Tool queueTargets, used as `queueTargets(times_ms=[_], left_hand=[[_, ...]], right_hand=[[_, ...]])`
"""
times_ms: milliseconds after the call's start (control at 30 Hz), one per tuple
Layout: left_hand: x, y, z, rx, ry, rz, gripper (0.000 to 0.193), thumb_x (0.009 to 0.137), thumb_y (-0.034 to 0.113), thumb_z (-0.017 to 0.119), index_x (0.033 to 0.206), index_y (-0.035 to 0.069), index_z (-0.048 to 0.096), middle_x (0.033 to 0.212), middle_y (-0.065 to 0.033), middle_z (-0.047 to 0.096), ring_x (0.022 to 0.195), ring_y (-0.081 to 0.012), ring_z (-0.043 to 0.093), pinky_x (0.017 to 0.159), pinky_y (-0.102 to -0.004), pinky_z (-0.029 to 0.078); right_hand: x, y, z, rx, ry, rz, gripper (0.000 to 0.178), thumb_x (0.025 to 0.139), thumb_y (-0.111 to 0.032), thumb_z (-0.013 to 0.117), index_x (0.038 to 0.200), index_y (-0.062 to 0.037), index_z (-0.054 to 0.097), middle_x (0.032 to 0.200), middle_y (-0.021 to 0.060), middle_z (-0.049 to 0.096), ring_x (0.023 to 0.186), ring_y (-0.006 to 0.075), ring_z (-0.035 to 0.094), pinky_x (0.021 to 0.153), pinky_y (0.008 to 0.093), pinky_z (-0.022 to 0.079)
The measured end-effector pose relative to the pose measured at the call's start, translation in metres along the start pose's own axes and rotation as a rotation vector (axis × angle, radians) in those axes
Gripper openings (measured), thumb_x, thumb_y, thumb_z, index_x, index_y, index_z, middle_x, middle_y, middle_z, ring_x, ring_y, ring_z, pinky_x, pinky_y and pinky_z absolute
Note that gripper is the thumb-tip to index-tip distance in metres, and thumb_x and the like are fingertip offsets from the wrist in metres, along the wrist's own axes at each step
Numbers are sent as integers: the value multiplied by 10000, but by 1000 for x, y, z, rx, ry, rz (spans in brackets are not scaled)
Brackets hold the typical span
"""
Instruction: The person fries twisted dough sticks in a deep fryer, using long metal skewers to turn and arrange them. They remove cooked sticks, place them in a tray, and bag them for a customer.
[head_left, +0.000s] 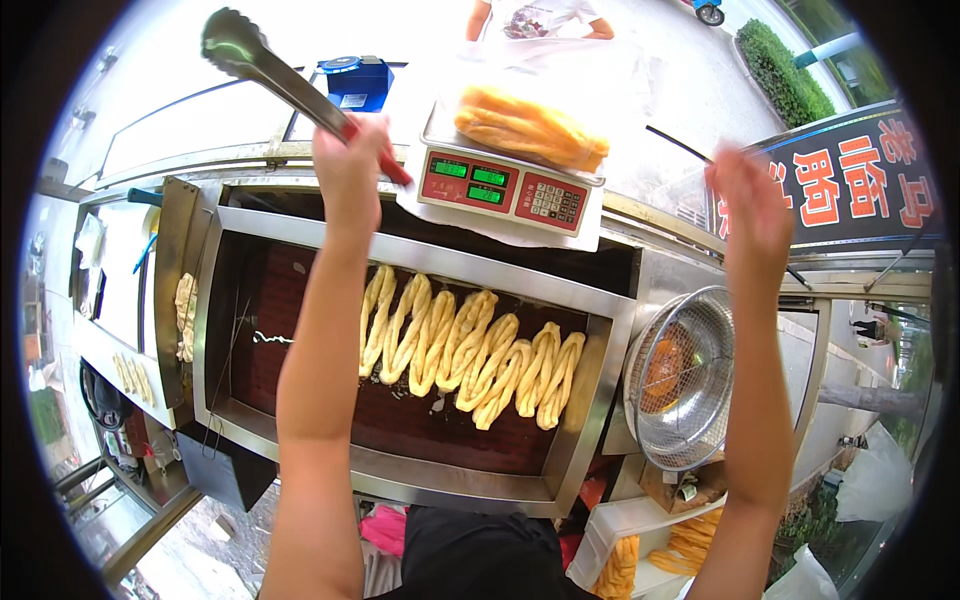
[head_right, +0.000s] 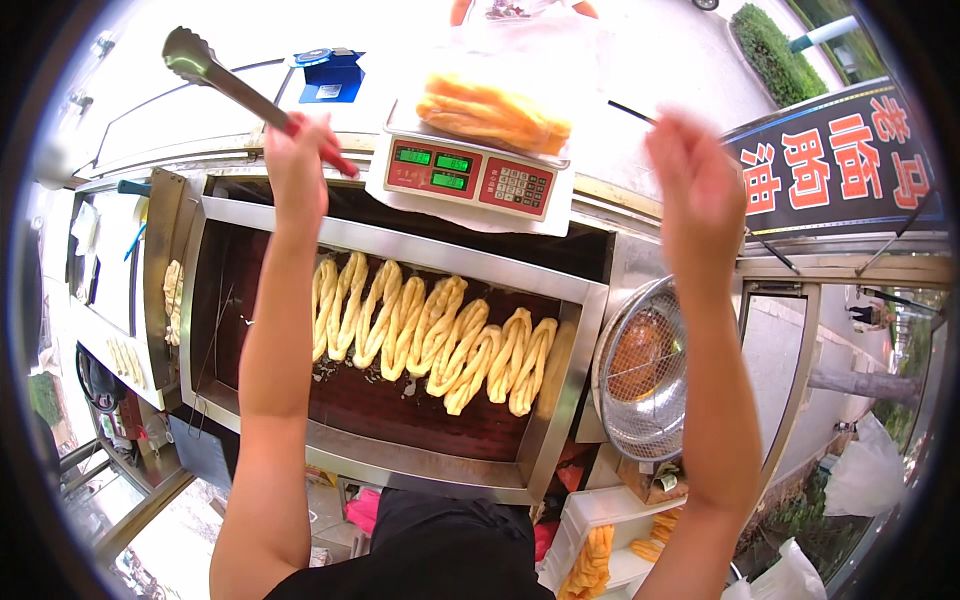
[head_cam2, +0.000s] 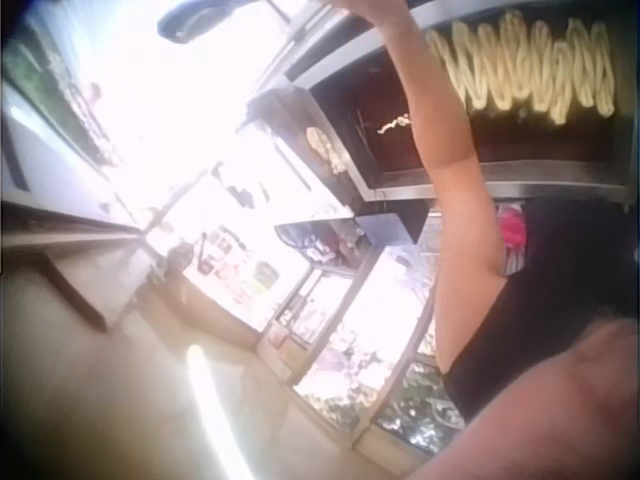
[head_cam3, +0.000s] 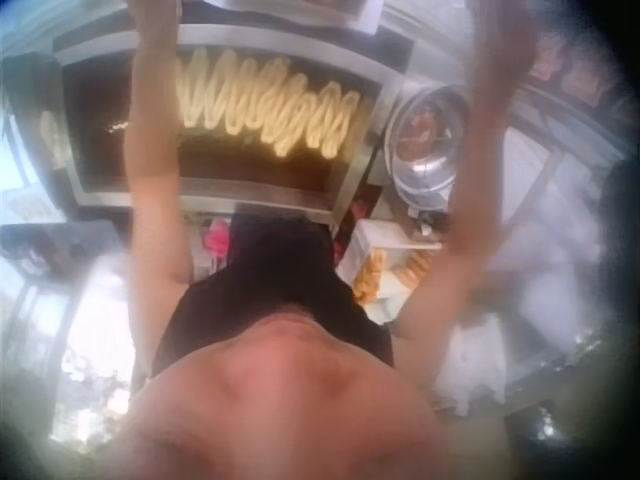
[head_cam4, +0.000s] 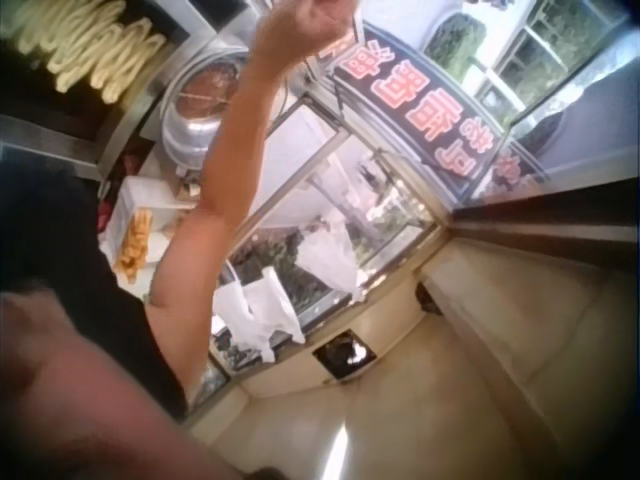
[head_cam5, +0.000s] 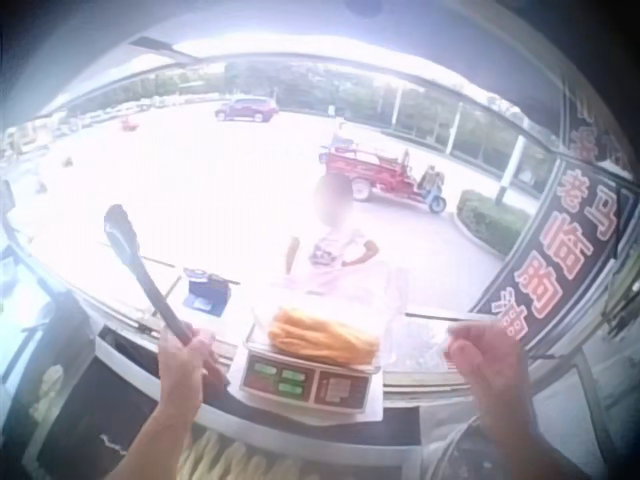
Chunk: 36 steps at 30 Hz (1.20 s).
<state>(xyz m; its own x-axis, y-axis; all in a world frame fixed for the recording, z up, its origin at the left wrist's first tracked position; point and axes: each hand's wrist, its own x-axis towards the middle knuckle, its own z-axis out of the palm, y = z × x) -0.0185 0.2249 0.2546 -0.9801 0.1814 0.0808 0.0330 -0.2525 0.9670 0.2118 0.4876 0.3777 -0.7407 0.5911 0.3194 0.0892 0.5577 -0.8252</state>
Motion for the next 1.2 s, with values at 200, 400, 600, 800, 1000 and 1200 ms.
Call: queueTargets(times_ms=[200, 400, 600, 800, 1000, 1200], left_hand=[[-251, -12, 91, 176, -499, -113, 431, 724, 83, 814, 993, 57, 479, 756, -29, 499, 606, -131, 486, 565, -275, 460], [-433, 35, 179, -104, -1133, -35, 817, 701, 88, 806, 1391, 33, 374, 1109, -191, 593, 988, -366, 608, 822, -404, 517], [-484, 39, 171, 33, -1392, 171, 616, 767, 153, 742, 1312, 53, 472, 1188, -168, 574, 1104, -350, 571, 931, -429, 477], [-501, 12, 100, 439, -1260, -120, 244, 849, 156, 667, 1060, 38, 630, 909, -115, 656, 830, -261, 663, 745, -353, 537], [-521, -2, 47, 585, -1207, -276, 212, 856, 135, 669, 1035, 25, 641, 890, -112, 677, 814, -225, 666, 732, -334, 529], [-497, 9, 28, 530, -1104, -348, 215, 877, 123, 670, 1055, 5, 634, 868, -94, 677, 826, -172, 651, 752, -313, 521]], right_hand=[[-195, -13, -23, -87, -418, 160, 413, 872, -232, 713, 1182, 6, 580, 1070, 112, 619, 938, 193, 602, 831, 311, 493], [-366, 27, -154, 421, 761, 720, 367, 1022, -327, 448, 699, -154, 440, 637, -52, 441, 549, 62, 413, 498, 218, 360], [-640, 6, -394, 765, 945, 1062, 316, 966, -294, 458, 673, -177, 442, 547, -57, 386, 447, 72, 357, 392, 226, 318], [-799, 100, -326, 393, 1135, 1661, 212, 928, -265, 469, 749, -152, 459, 630, -27, 422, 524, 113, 384, 469, 258, 312], [-815, 138, -320, 235, 992, 1675, 162, 938, -223, 500, 869, -77, 495, 767, 23, 485, 661, 147, 445, 605, 282, 363], [-820, 140, -366, -248, 803, 1697, 183, 949, -181, 531, 989, -2, 531, 905, 72, 548, 798, 181, 506, 740, 305, 414]])
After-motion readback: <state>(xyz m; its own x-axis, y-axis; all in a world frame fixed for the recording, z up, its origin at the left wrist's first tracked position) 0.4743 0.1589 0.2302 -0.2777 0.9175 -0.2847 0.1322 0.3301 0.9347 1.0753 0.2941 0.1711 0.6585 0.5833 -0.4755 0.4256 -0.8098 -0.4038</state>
